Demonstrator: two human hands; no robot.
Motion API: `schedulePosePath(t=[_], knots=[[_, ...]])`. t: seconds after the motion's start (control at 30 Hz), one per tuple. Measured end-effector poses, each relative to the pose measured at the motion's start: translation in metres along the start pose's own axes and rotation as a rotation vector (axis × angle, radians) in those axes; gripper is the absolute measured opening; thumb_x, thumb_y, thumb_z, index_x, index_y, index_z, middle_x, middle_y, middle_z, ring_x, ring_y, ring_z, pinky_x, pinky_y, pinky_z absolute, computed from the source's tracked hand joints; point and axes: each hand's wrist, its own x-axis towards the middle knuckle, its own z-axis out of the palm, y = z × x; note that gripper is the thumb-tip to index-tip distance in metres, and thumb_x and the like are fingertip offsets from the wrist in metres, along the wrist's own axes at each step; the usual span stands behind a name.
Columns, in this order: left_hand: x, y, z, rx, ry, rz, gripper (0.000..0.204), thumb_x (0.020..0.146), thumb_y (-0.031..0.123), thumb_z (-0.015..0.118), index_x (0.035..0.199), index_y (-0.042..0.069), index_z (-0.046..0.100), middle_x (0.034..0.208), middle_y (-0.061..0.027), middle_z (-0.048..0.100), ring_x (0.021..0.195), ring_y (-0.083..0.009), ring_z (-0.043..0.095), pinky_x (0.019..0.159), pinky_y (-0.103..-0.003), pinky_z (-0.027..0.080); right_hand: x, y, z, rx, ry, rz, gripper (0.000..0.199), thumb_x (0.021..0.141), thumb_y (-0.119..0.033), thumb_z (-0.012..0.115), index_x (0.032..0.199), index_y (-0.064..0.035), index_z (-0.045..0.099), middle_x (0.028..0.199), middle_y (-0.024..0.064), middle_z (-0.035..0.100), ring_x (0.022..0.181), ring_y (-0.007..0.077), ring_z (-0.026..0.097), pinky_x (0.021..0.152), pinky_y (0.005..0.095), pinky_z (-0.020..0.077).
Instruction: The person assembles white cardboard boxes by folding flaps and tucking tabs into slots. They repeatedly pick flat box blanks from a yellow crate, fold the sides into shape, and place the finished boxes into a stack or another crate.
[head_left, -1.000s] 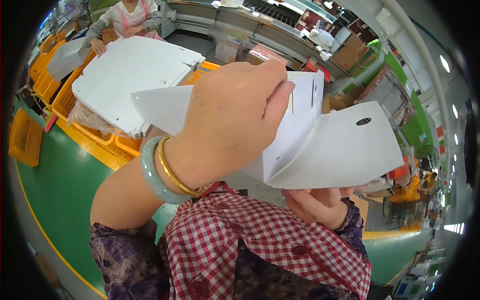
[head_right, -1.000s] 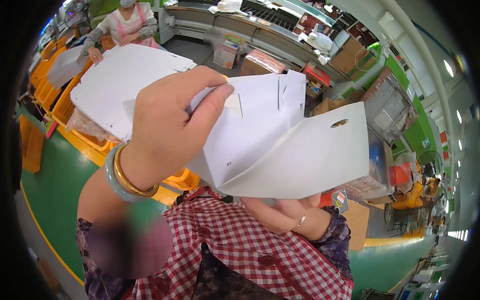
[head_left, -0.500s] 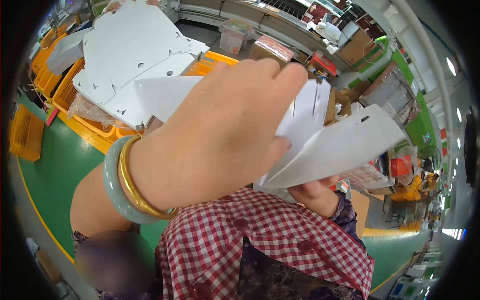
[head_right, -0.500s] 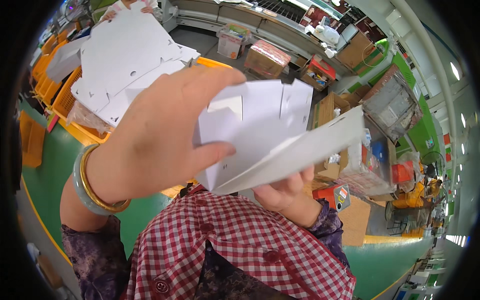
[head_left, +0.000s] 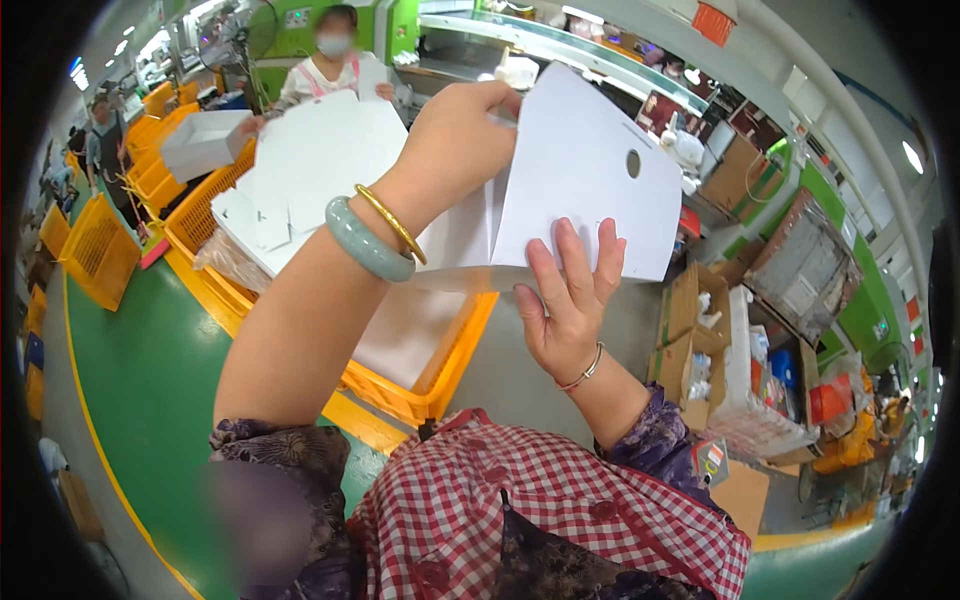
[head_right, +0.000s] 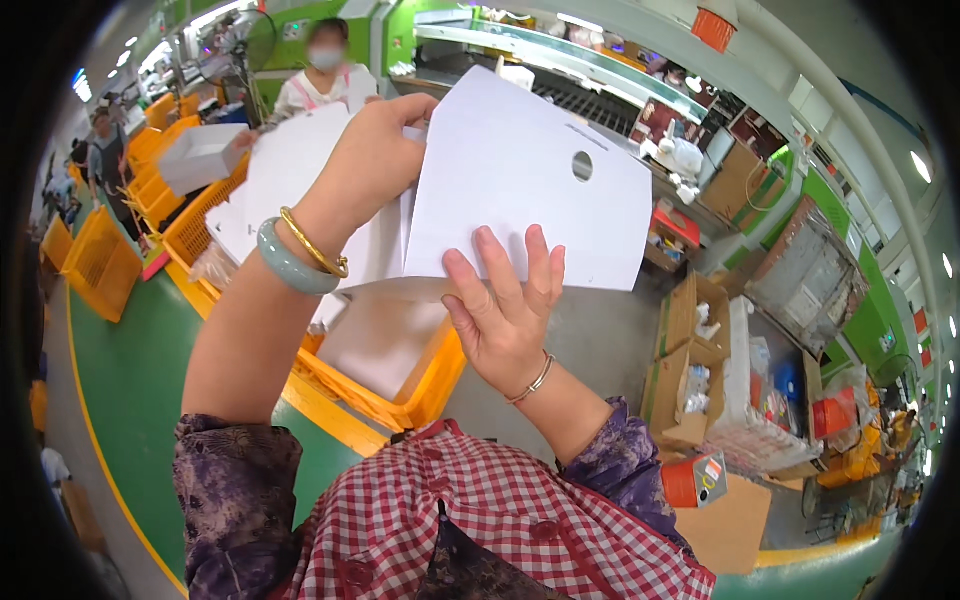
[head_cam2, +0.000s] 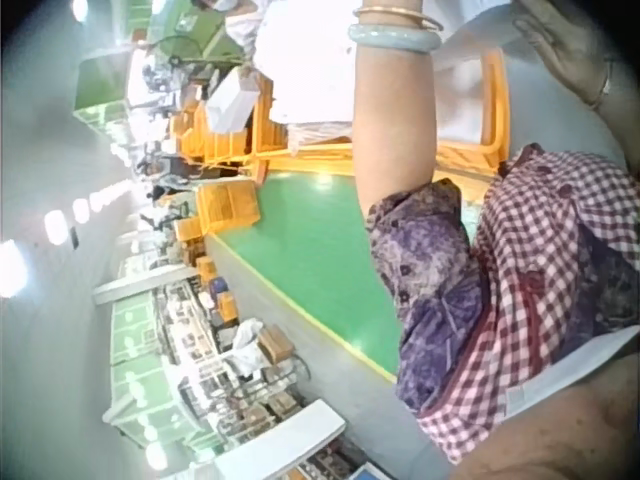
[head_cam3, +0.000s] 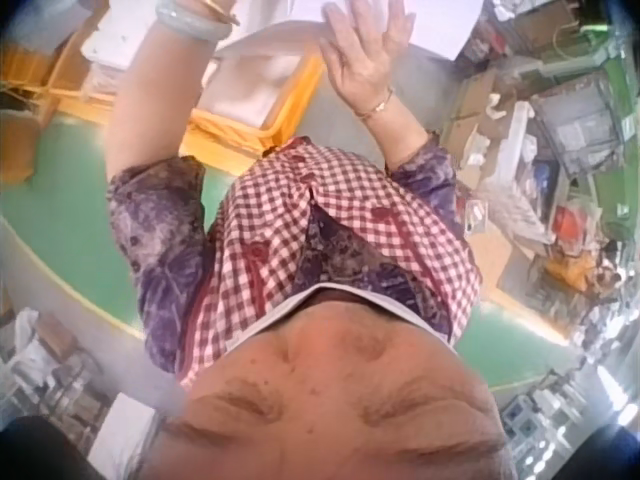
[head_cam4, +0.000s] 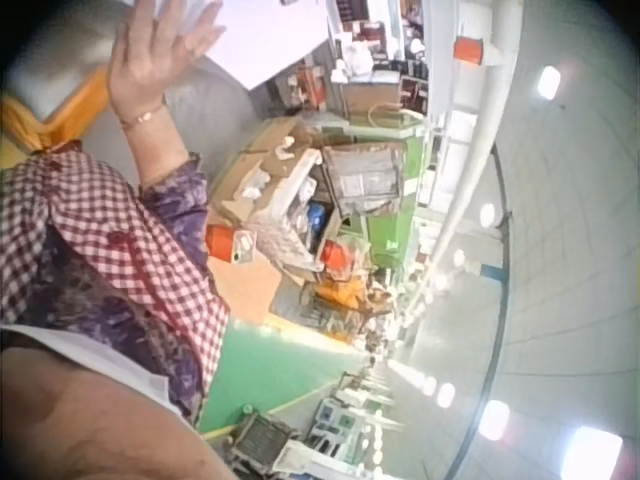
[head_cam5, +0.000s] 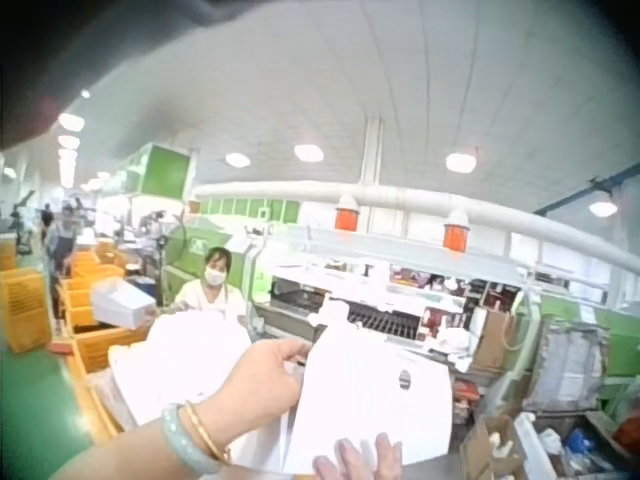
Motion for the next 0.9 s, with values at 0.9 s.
schedulePosePath(t=[0.9], knots=[[-0.071, 0.016, -0.111, -0.488, 0.097, -0.178, 0.039, 0.084, 0.007, 0.057, 0.12, -0.004, 0.047, 0.105, -0.0096, 0.06, 0.088, -0.0136, 0.06, 0.079, -0.025, 0.048, 0.024, 0.108, -0.017, 0.05, 0.115, 0.04, 0.052, 0.08, -0.023, 0.066, 0.128, -0.0105, 0.052, 0.127, 0.0096, 0.054, 0.121, 0.0228, 0.047, 0.102, 0.0373, 0.0336]])
